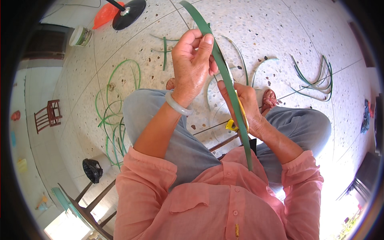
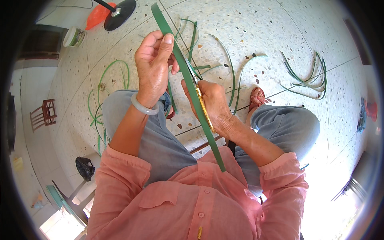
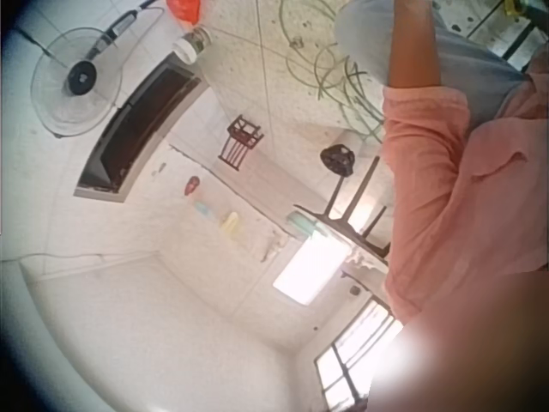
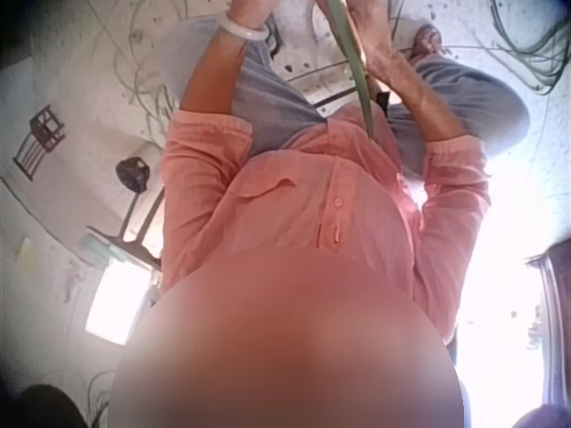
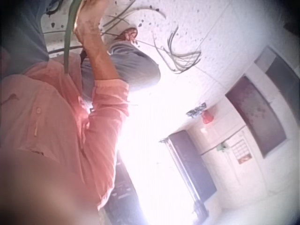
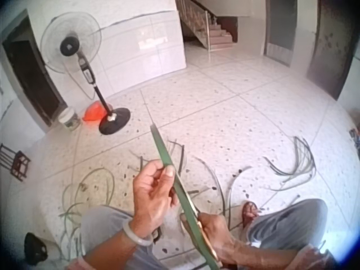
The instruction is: Cutting plastic or bamboo strips using scissors.
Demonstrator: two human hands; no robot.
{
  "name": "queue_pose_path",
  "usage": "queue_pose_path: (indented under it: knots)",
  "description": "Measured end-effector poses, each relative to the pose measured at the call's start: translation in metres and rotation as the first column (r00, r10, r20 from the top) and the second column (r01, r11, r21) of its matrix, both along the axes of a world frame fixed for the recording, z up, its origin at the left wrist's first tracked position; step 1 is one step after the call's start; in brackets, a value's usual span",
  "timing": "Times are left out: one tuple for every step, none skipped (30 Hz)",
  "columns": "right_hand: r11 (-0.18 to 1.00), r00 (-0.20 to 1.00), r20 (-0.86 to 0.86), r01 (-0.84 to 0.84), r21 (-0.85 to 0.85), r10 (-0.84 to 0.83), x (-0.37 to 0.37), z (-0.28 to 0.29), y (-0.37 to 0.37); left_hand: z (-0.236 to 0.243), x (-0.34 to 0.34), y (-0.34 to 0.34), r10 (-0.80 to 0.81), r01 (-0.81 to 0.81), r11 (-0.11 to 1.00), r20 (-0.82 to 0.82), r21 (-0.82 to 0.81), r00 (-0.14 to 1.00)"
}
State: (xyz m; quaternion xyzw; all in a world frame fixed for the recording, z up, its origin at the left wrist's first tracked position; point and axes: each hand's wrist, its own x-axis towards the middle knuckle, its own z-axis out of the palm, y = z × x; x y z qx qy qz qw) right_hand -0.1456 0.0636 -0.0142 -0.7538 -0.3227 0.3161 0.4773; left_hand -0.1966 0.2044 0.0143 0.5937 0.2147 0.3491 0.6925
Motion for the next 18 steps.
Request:
queue_pose_path:
  knots:
    - [1.000, 1.000, 0.000, -0.001, 0.000, 0.001, -0.001, -0.001, 0.000, 0.000, 0.000, 0.000, -0.004, 0.004, 1.000, 0.007, -0.001, 1.000]
    - [1.000, 1.000, 0.001, 0.013, 0.019, -0.013, -0.001, -0.003, 0.001, 0.000, 0.000, 0.000, -0.002, 0.002, 1.000, 0.007, -0.001, 1.000]
    - [0.999, 1.000, 0.003, 0.027, 0.036, -0.027, -0.002, -0.004, 0.001, 0.002, 0.000, 0.000, -0.019, 0.019, 1.000, 0.005, -0.023, 1.000]
    - [0.999, 1.000, 0.005, 0.026, 0.033, -0.027, 0.000, -0.004, 0.001, 0.002, 0.000, 0.000, -0.036, 0.036, 0.998, 0.004, -0.044, 0.999]
    - [1.000, 1.000, 0.003, 0.011, 0.015, -0.011, 0.002, -0.004, 0.002, 0.001, 0.000, 0.002, -0.036, 0.036, 0.998, 0.007, -0.047, 0.999]
    - [1.000, 1.000, -0.005, -0.008, -0.002, 0.008, 0.004, -0.004, 0.002, -0.001, 0.001, 0.006, -0.046, 0.045, 0.995, -0.011, -0.093, 0.999]
    - [1.000, 1.000, -0.008, -0.010, -0.005, 0.010, 0.008, -0.001, 0.004, -0.004, 0.003, 0.009, -0.058, 0.054, 0.989, -0.026, -0.140, 0.998]
    - [0.998, 0.998, -0.047, -0.032, -0.050, 0.029, 0.012, 0.002, 0.007, -0.007, 0.005, 0.013, -0.056, 0.051, 0.988, -0.029, -0.142, 0.998]
    - [0.994, 0.995, -0.085, -0.052, -0.096, 0.044, 0.016, 0.004, 0.009, -0.010, 0.007, 0.017, -0.064, 0.059, 0.980, -0.021, -0.189, 0.998]
    - [0.994, 0.995, -0.085, -0.051, -0.099, 0.043, 0.019, 0.005, 0.009, -0.013, 0.008, 0.019, -0.073, 0.068, 0.970, -0.012, -0.234, 0.997]
    - [0.991, 0.996, -0.059, -0.076, -0.110, 0.070, 0.022, 0.005, 0.009, -0.017, 0.009, 0.019, -0.064, 0.056, 0.974, -0.029, -0.221, 0.998]
    - [0.988, 0.995, -0.033, -0.099, -0.121, 0.096, 0.024, 0.007, 0.009, -0.018, 0.008, 0.018, -0.067, 0.059, 0.973, -0.029, -0.223, 0.997]
    - [0.988, 0.995, -0.033, -0.096, -0.122, 0.092, 0.026, 0.010, 0.009, -0.018, 0.008, 0.018, -0.059, 0.044, 0.980, -0.073, -0.192, 0.996]
    - [0.978, 0.995, -0.041, -0.096, -0.184, 0.090, 0.027, 0.015, 0.009, -0.019, 0.008, 0.017, -0.049, 0.030, 0.987, -0.117, -0.161, 0.992]
    - [0.965, 0.995, -0.049, -0.097, -0.245, 0.087, 0.028, 0.018, 0.009, -0.018, 0.010, 0.014, -0.052, 0.033, 0.986, -0.117, -0.162, 0.992]
    - [0.965, 0.995, -0.049, -0.094, -0.246, 0.085, 0.029, 0.020, 0.008, -0.017, 0.012, 0.010, -0.009, -0.007, 0.993, -0.141, -0.114, 0.990]
    - [0.961, 0.995, -0.009, -0.094, -0.260, 0.094, 0.030, 0.020, 0.006, -0.016, 0.014, 0.008, 0.035, -0.046, 0.997, -0.162, -0.066, 0.986]
    - [0.958, 0.994, 0.031, -0.094, -0.272, 0.106, 0.031, 0.021, 0.005, -0.015, 0.013, 0.009, 0.035, -0.046, 0.997, -0.162, -0.065, 0.986]
